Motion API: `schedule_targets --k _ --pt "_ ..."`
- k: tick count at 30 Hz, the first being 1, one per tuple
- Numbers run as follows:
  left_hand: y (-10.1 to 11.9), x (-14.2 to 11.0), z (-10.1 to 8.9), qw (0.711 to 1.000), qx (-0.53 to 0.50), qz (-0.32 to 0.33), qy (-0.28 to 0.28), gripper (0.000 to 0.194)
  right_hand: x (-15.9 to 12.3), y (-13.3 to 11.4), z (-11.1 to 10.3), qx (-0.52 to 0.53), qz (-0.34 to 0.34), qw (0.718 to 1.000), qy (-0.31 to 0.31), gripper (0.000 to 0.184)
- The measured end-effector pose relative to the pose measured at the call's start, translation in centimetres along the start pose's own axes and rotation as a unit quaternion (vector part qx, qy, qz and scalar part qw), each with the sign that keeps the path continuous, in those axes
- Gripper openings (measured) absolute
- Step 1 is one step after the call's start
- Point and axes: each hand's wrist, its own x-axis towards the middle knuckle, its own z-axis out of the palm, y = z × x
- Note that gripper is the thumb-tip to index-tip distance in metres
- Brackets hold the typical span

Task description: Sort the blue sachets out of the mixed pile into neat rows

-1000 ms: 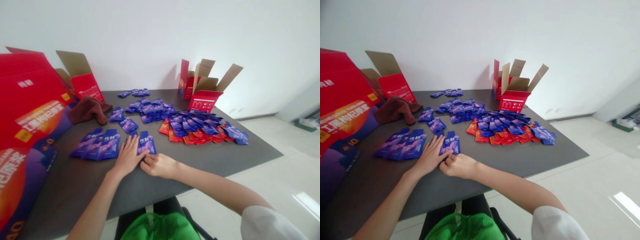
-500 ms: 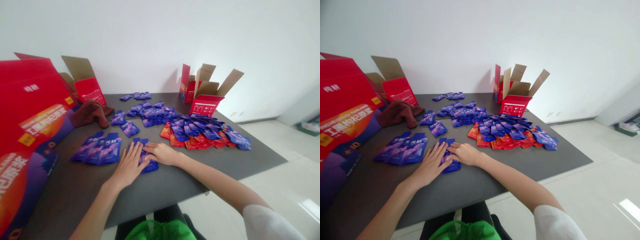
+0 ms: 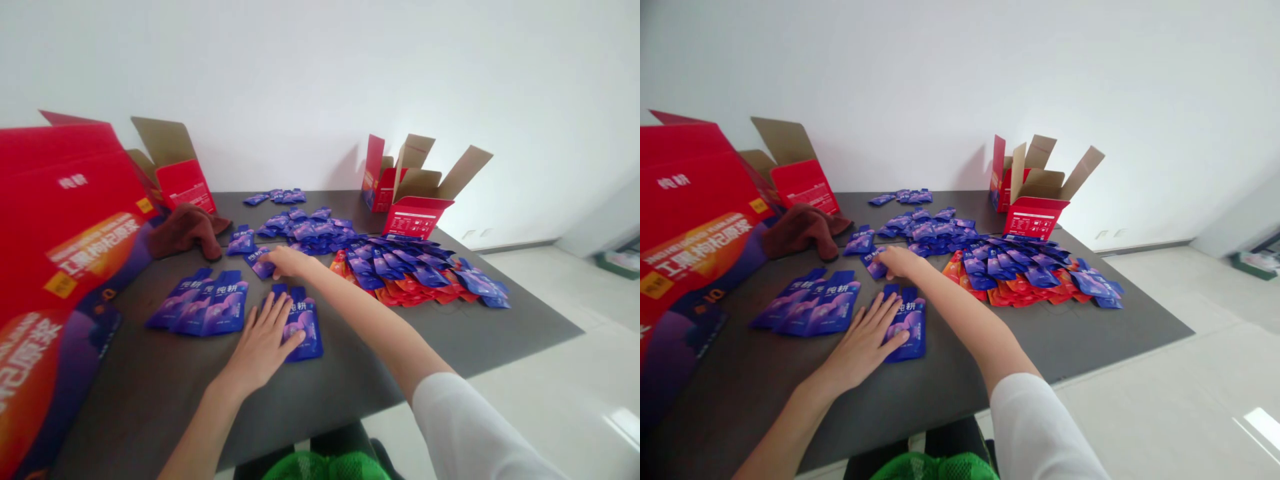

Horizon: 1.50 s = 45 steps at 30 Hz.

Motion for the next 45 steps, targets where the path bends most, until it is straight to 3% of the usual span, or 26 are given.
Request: schedule_targets --k 6,10,13,17,21,24,28,31,37,40,42,45 --pt "0.0 0.0 0.0 1.000 -0.010 0.000 0.001 0.074 -1.9 0.4 1.6 -0.021 -0.026 0.999 0.030 0.031" --pt "0.0 0.1 0.2 1.000 -0.013 0.000 0.014 0.074 -4.3 -0.3 0.2 -0.109 -0.021 0.993 0.050 0.029" --pt "-0.1 0.1 0.4 0.999 -0.011 0.007 0.033 0.073 -7.7 -1.5 -2.1 -0.170 0.004 0.982 0.087 0.027" --pt "-0.2 0.1 0.7 0.999 -0.002 0.000 0.032 0.072 -15.0 -3.8 -3.6 -0.213 0.039 0.958 0.187 0.033" --pt "-0.2 0.3 0.7 1.000 0.012 -0.003 0.029 0.073 -21.5 -6.3 -1.2 -0.239 0.030 0.943 0.230 0.031" --pt "-0.2 0.4 0.6 1.000 0.015 -0.013 0.011 0.074 -23.4 -7.6 1.6 -0.248 0.023 0.945 0.211 0.027" --pt "-0.2 0.3 0.4 1.000 0.013 -0.011 0.010 0.075 -23.2 -8.3 3.7 -0.207 0.018 0.967 0.149 0.025" --pt "-0.2 0.3 0.3 1.000 0.001 -0.004 0.013 0.074 -22.7 -8.1 3.0 -0.128 0.021 0.984 0.125 0.032" --pt "0.5 0.4 0.1 1.000 0.007 -0.004 0.029 0.077 -20.1 -6.1 0.6 0.039 0.051 0.978 0.197 0.051" --pt "1.0 0.5 0.2 0.999 0.015 -0.009 0.030 0.084 -17.9 -5.0 1.7 0.109 0.051 0.983 0.139 0.072" --pt "1.2 0.4 0.3 0.999 0.013 -0.012 0.027 0.087 -16.5 -4.7 3.1 0.127 0.062 0.985 0.094 0.070" --pt "1.0 0.5 0.5 1.000 0.004 -0.009 0.023 0.087 -15.1 -4.6 4.6 0.104 0.065 0.989 0.079 0.065"
